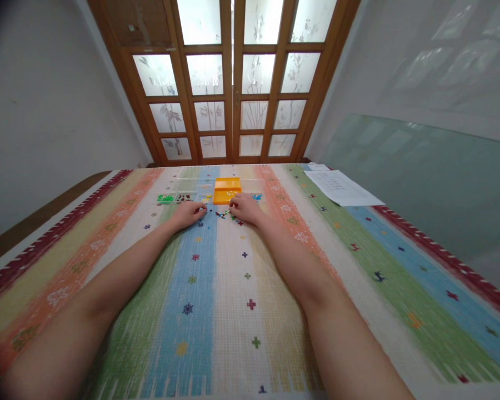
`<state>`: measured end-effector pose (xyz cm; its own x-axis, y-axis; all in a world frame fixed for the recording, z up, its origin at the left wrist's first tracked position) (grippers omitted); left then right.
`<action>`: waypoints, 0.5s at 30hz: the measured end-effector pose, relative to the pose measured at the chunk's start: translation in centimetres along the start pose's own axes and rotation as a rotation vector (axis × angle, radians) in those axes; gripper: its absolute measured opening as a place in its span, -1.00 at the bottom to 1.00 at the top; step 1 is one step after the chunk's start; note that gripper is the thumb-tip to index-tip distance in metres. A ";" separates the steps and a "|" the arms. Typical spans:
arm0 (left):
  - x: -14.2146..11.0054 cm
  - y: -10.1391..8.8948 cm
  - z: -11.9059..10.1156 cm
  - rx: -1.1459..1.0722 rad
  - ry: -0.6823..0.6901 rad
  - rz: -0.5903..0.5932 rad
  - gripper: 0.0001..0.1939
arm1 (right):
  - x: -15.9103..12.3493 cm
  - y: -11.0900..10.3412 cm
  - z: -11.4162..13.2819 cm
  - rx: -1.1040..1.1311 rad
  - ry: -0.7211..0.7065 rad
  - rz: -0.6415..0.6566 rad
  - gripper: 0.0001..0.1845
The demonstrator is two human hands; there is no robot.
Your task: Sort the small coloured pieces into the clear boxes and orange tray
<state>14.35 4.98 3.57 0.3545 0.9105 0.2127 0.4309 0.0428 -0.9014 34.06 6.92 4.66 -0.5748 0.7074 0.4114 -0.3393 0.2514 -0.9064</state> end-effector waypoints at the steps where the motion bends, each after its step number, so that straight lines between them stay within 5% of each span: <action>1: 0.0 0.1 -0.2 0.003 0.006 0.006 -0.68 | 0.1 0.1 0.4 0.001 -0.013 0.014 -0.85; 15: -0.2 0.1 -1.0 0.050 0.037 0.034 -0.66 | 0.6 1.9 1.2 0.001 -0.059 0.060 -0.91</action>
<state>15.16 4.36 3.83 0.3987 0.8961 0.1949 0.3762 0.0340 -0.9259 32.14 7.01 3.27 -0.6369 0.6811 0.3613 -0.3034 0.2094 -0.9296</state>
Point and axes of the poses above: each hand's wrist, its own x-axis towards the middle knuckle, its own y-axis out of the palm, z = x × y, the point moved 10 cm from there along x, towards the middle knuckle, and after that the axes turned 10 degrees about -x, right-handed, at the moved point
